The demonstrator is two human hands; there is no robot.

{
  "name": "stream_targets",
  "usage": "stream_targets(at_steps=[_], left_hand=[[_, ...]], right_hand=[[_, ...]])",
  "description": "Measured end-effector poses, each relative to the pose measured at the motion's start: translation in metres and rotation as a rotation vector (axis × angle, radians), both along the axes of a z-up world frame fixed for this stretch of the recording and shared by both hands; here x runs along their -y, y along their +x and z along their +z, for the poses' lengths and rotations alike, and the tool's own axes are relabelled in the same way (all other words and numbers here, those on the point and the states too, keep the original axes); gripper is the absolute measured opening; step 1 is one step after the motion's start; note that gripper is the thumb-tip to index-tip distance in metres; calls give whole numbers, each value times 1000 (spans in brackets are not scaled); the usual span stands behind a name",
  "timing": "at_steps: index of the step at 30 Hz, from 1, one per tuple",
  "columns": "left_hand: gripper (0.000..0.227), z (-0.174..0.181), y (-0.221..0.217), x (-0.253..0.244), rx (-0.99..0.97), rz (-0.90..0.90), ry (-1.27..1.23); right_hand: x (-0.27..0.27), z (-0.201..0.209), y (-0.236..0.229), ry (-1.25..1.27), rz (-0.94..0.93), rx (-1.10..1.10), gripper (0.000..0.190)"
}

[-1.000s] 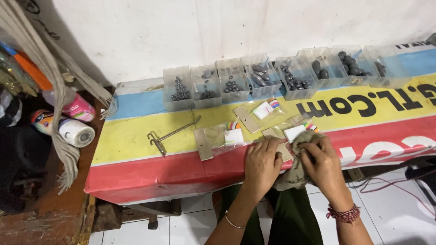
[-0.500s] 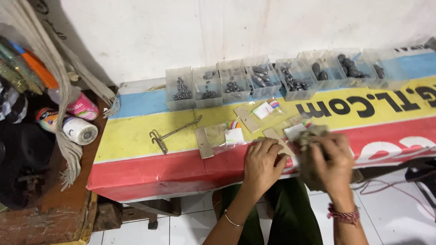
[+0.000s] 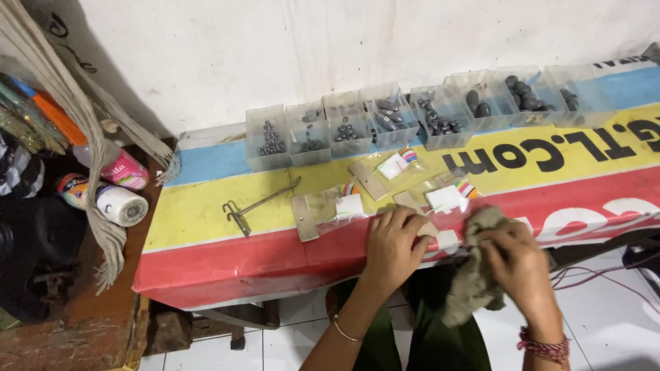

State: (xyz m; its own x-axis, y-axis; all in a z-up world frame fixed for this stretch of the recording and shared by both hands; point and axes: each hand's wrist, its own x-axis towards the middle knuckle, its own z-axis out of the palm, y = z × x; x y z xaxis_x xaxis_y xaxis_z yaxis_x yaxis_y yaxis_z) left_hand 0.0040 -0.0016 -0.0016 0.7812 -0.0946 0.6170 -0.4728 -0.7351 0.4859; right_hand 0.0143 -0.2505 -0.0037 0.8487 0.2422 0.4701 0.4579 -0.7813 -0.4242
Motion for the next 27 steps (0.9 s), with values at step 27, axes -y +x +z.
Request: stream_targets(at_steps=[27], left_hand=[[28, -9, -5, 11, 82, -25, -30]], right_hand=[[-121, 47, 91, -255, 359, 129, 11]])
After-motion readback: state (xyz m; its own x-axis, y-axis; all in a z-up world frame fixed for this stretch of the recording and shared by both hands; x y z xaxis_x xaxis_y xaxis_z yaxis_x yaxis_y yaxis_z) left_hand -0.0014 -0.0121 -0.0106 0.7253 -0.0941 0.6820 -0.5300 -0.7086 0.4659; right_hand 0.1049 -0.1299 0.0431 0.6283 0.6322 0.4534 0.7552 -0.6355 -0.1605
